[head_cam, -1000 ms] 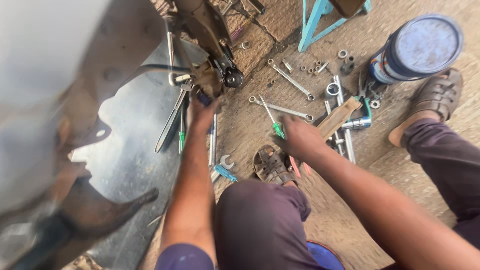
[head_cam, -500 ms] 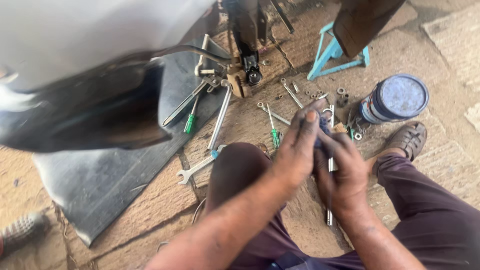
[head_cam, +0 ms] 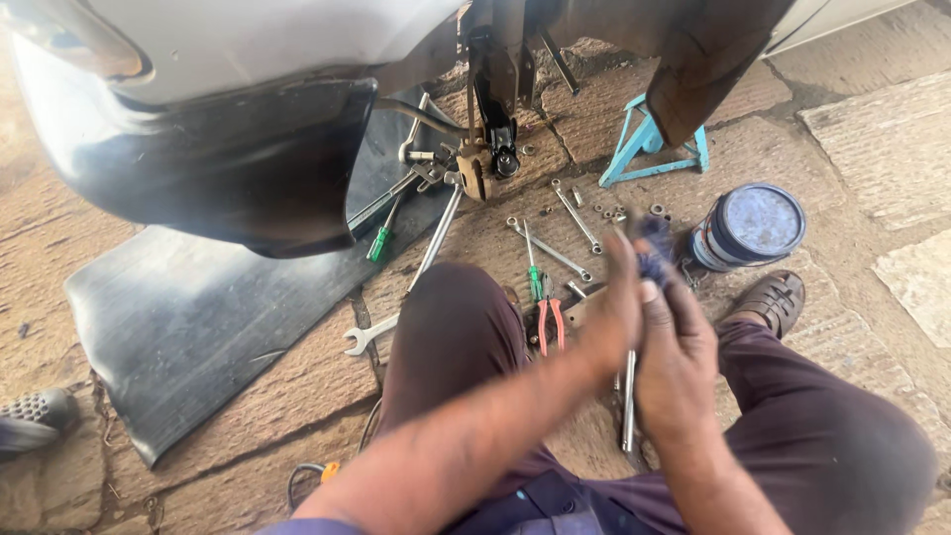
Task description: The person works on a vehicle's suspension system, using a wrench to tighten a bolt on a black metal arm. They then use a screwdriver to adjust a component on the same part. The person is sitting on the ground during the task.
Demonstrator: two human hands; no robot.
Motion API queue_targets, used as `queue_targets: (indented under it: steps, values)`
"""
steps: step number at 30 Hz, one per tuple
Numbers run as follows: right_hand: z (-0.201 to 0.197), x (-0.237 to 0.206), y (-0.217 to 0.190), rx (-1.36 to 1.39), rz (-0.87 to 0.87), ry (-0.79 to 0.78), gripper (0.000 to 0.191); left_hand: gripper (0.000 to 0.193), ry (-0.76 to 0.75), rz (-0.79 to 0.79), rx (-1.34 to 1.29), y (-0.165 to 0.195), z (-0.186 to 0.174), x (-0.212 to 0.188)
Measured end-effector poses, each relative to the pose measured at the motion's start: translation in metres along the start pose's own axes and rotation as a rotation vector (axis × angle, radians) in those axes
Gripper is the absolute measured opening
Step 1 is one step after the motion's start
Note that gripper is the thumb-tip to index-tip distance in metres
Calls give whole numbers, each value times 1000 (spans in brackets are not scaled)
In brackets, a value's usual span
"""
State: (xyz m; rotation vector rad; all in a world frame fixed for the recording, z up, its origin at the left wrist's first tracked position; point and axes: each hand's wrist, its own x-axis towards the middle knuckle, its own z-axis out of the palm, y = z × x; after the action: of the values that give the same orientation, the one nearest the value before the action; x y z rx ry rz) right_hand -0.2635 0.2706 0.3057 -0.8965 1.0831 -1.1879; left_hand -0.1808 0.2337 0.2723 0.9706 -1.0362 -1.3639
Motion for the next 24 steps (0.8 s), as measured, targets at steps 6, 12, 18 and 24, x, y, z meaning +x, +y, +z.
queue_targets:
  steps: [6, 12, 18, 24]
  values:
    - [16, -27, 26, -354, -517, -270, 51, 104, 164, -88, -603, 14, -36, 49]
    - [-1, 101, 32, 0, -220, -53, 57, 113, -4, -282, -171, -32, -5, 15]
    - [-15, 33, 71, -467, -147, -2, 45, 108, 120, -292, -302, -22, -41, 48]
    - [0, 58, 69, -634, -343, -49, 37, 91, 16, -136, -581, -31, -45, 66]
